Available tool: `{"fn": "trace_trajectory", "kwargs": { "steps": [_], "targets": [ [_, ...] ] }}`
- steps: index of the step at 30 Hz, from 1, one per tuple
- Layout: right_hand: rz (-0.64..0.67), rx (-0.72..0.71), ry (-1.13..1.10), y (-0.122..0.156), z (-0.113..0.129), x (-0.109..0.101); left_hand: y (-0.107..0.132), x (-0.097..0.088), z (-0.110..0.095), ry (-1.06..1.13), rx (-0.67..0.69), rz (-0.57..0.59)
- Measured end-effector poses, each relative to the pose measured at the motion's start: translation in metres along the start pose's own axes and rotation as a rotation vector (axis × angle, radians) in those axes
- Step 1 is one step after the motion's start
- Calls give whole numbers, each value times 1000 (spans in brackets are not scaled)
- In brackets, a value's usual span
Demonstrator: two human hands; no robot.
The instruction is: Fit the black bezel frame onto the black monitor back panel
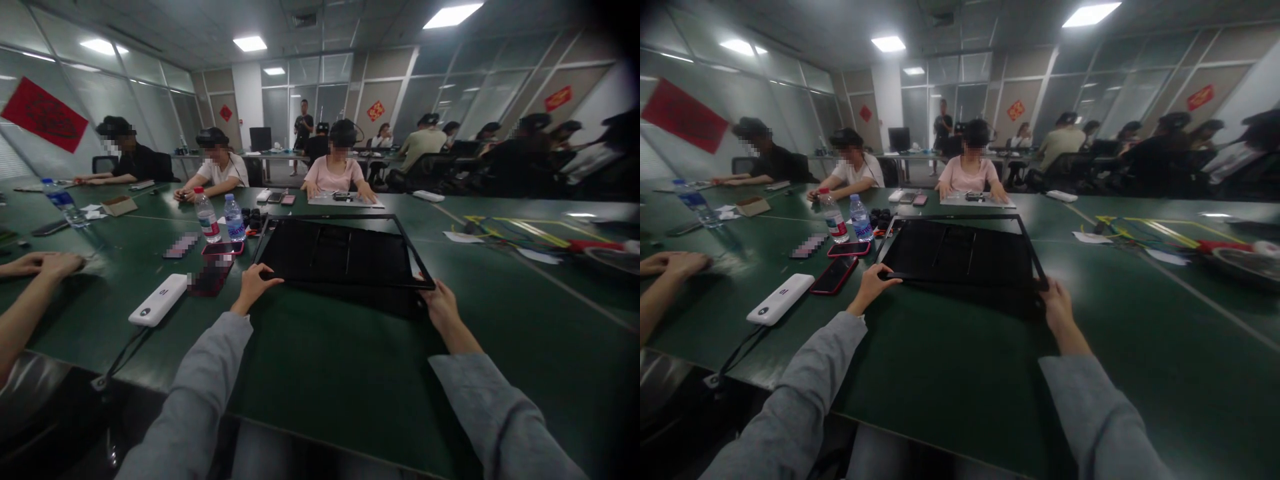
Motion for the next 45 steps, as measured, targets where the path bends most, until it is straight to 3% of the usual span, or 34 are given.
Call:
{"fn": "trace_trajectory", "kwargs": {
  "steps": [7, 11, 15, 19, 24, 29, 33, 45],
  "targets": [
    [33, 131, -241, 3, 3, 11, -12, 9, 7, 5, 42, 50],
    [72, 181, -177, 0, 2, 9, -10, 11, 3, -41, 31, 112],
    [202, 35, 96, -2, 2, 14, -7, 12, -6, -148, 76, 125],
    [124, -149, 369, -3, -4, 18, -5, 13, -9, -242, 133, 150],
    [74, -266, 478, -6, -13, 16, 5, 10, -10, -332, 197, 149],
    [127, -285, 555, -10, -15, 17, 28, 6, -10, -334, 248, 229],
    [152, -289, 584, -8, -15, 21, 42, 1, -10, -332, 248, 214],
    [104, -297, 583, 15, -5, 14, 39, 0, -14, -340, 264, 165]
  ]
}}
Point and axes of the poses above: each hand's wrist, its own y-axis away from the middle knuckle, its own x-axis out of the palm, z = x × y, the point moved 4 cm from there along -y, towards the middle knuckle, and after that the axes turned 10 degrees about z, right-handed, at the moved point
